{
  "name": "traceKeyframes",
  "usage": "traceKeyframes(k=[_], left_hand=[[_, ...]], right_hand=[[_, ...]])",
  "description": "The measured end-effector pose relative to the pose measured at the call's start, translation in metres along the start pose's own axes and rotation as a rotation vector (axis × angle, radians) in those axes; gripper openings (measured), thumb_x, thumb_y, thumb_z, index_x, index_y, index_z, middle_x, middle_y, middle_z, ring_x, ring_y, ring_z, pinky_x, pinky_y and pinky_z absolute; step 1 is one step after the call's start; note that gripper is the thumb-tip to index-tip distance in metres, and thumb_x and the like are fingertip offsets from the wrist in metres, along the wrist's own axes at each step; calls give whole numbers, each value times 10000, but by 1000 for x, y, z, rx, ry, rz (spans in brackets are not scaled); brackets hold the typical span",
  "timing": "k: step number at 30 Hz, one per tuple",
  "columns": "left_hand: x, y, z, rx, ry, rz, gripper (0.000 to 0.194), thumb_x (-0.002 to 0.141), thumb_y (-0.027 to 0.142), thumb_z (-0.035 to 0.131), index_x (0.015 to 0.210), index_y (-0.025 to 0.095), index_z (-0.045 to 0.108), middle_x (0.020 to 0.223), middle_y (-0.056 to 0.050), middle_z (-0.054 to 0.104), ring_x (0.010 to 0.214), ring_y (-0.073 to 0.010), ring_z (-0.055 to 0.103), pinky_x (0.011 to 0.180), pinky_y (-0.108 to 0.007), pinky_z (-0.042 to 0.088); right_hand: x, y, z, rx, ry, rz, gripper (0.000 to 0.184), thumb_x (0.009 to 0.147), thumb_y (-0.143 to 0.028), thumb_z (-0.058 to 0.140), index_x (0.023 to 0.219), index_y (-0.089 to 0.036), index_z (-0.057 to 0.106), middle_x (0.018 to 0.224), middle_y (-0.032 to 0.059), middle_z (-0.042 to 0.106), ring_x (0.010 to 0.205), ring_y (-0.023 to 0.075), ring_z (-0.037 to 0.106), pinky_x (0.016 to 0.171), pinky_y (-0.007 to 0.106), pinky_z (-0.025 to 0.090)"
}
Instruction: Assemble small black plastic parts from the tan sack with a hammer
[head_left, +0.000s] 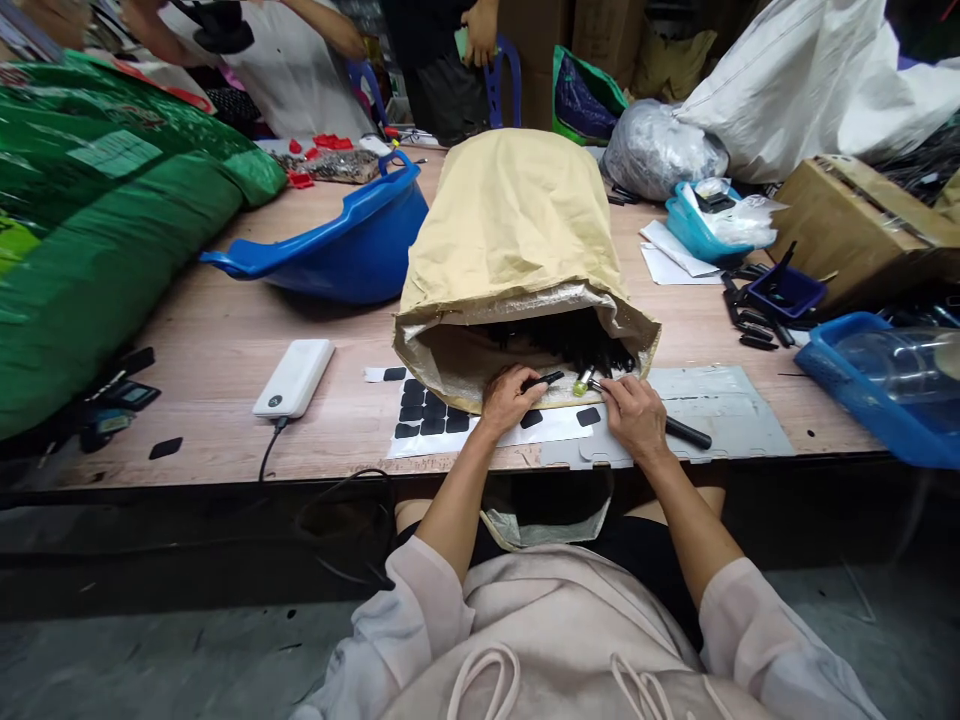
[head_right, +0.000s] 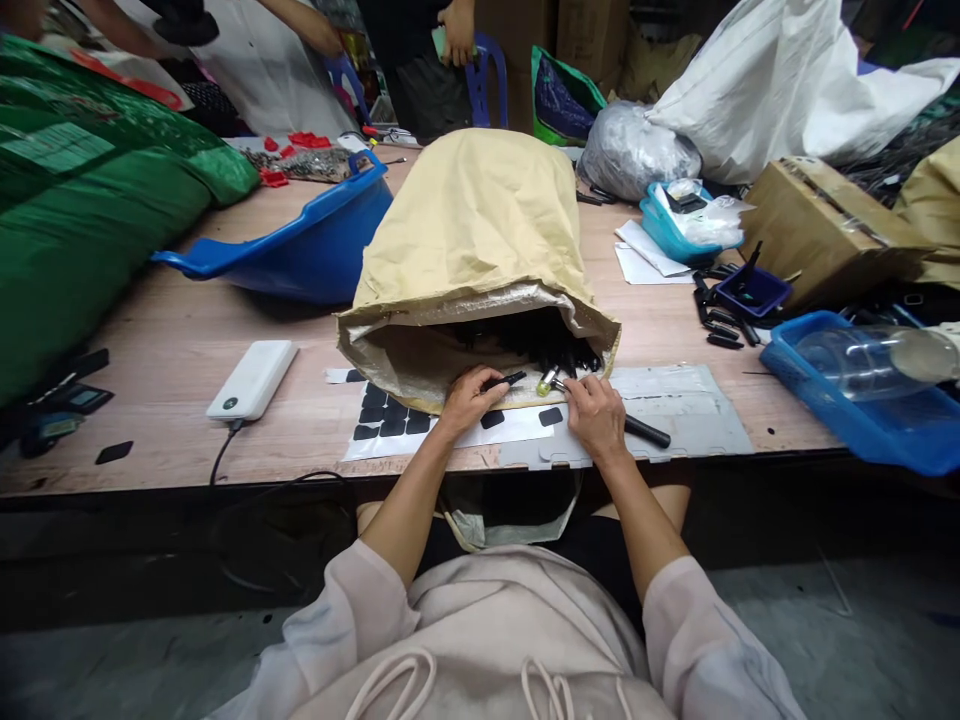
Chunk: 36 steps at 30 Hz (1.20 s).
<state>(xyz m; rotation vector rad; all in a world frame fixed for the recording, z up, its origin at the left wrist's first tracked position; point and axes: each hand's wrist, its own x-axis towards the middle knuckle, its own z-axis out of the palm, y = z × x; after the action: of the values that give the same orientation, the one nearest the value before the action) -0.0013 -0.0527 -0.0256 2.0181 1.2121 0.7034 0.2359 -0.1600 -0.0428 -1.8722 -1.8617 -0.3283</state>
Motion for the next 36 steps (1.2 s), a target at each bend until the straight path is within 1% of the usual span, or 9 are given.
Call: traceKeyframes(k=[4,8,11,15,18,25,28,33,36], left_hand=[[-46,22,-4,-131,2,100,269,970,384,548,1070,217,733,1055,-83,734,1005,-247,650,907,-355,507],[-121,32,14,-269,-461,261,373,999,488,505,1137,240,748,1006,-86,764,905,-229,696,874,-332,529],[-153,14,42,-94,-633,71,398,1012,502,482,1195,258,737,1047,-77,784,968,-250,723,928,-346,528],[-153,-22,69,172,-665,-336,446,1018,423,489,1406,251,627,1346,-115,719,1254,-311,673,1041,-399,512],[-148,-35,75,233,-716,-378,491,999,345,526,1481,261,565,1502,-114,620,1364,-309,609,1100,-396,488],[-158,-37,81,214,-847,-275,417,993,332,537,1380,240,665,1392,-115,702,1313,-316,650,1082,-413,511],[-158,-27,76,203,-806,-178,359,982,295,554,1295,234,720,1278,-104,756,1202,-295,706,1000,-380,543],[-147,27,53,-112,-676,234,196,949,289,636,1028,216,800,993,-55,797,882,-185,731,816,-261,539],[-125,62,41,-330,-466,300,192,955,295,640,930,188,797,849,-44,781,715,-141,677,713,-238,518]], right_hand=[[1,-2,-1,1,-14,4,256,1006,-264,528,1152,-241,737,953,69,663,902,224,531,792,345,400],[1,-3,-3,-5,-24,7,258,1008,-271,528,1158,-241,735,964,75,660,917,232,530,802,349,400],[1,-4,-2,-10,-21,12,260,1010,-270,519,1143,-238,740,953,77,658,915,234,528,797,348,395],[2,-5,-2,-6,-11,15,264,1009,-270,515,1139,-237,742,951,79,662,911,236,527,780,352,392],[2,-5,-3,-4,-12,13,260,1012,-273,516,1135,-235,742,950,76,667,908,235,526,774,351,386],[1,-7,-3,-11,-9,22,249,1014,-270,519,1126,-237,739,959,75,668,904,229,523,774,348,379],[1,-7,-3,-16,-8,15,255,1014,-263,513,1131,-231,736,962,74,670,902,225,525,784,343,380],[0,-7,-2,-29,12,5,250,1016,-265,522,1137,-224,738,956,70,676,902,224,526,789,344,374],[0,-6,-1,-27,17,0,242,1012,-264,531,1133,-224,737,949,67,676,891,222,524,786,343,368]])
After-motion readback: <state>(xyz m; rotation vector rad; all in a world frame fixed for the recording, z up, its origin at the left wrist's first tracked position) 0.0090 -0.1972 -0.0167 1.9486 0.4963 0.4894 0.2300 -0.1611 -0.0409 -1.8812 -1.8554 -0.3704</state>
